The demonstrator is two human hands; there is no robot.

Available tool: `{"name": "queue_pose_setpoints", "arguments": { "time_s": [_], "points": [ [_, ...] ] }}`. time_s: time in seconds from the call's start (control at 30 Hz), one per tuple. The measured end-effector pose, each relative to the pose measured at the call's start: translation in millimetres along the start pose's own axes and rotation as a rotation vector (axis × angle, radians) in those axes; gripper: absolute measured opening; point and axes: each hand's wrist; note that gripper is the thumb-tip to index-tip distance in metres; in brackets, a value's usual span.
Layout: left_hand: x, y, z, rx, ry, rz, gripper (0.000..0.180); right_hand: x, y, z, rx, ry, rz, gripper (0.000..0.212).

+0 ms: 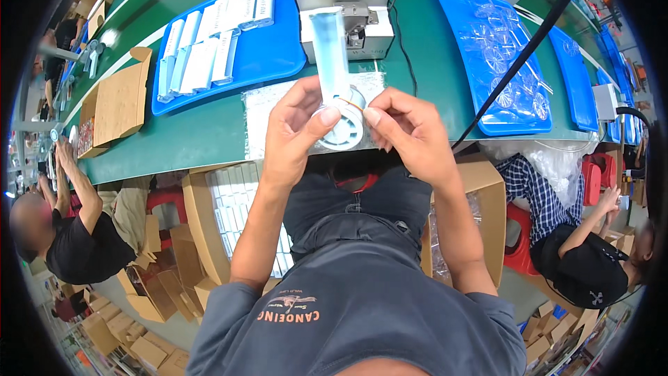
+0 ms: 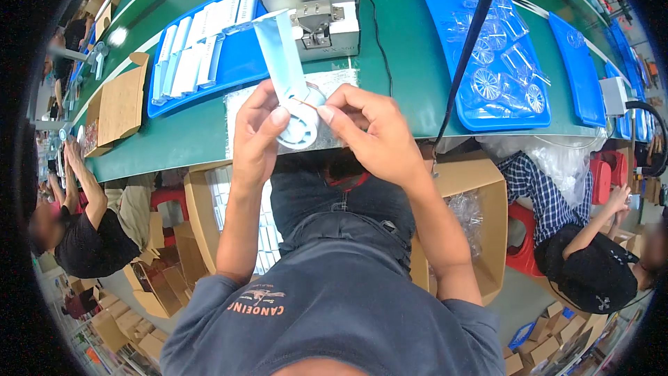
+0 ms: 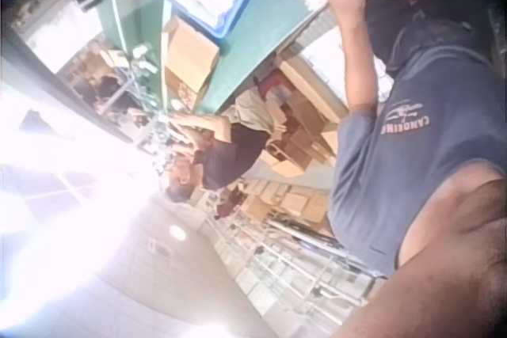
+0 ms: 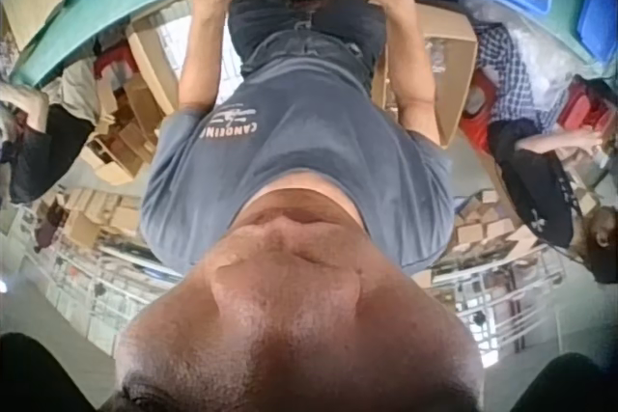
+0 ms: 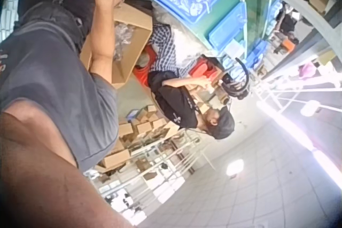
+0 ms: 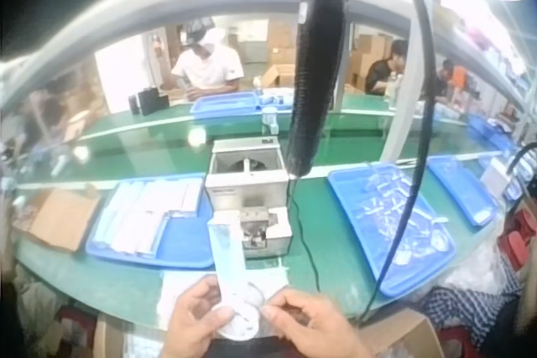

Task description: Inspecting handheld fans and organizing them into trays and boxes on a factory assembly line.

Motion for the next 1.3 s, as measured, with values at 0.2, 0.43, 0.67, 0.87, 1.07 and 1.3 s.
{"name": "queue_pose_setpoints", "arguments": {
  "time_s": [0.2,0.43,0.67,0.87,1.07,1.3],
  "points": [
    [1.3,-0.2,8.3,-0.179,-0.155,0.046,0.035,1.1,-9.4,11.7,-0.158,0.283,0.079,0.037],
    [7.6,19.6,2.2,-0.416,-0.338,-0.055,0.045,11.9,-78.3,43.5,0.538,-0.029,0.155,0.018],
    [9.1,14.3,25.0,-0.382,-0.078,0.014,0.026,-5.9,-133.1,130.6,0.534,-0.575,0.071,0.022],
    [6.2,-2.3,47.7,-0.636,0.178,-0.149,0.014,-110.1,-148.8,270.9,0.69,-0.639,-0.438,0.032],
    [-1.9,-6.5,42.2,-0.676,0.245,-0.142,0.014,-302.3,-71.1,324.4,0.451,-0.143,-0.258,0.029],
    [-6.6,-2.8,39.8,-0.673,0.314,-0.117,0.017,-445.5,123.3,377.8,0.789,-0.182,-0.108,0.03]
  ]
}}
Point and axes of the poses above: each hand's wrist, its own x-axis away from the middle knuckle, its own z-axis out of the back of the hand, y = z × x, and after that the axes turned 14 degrees about z, right-handed
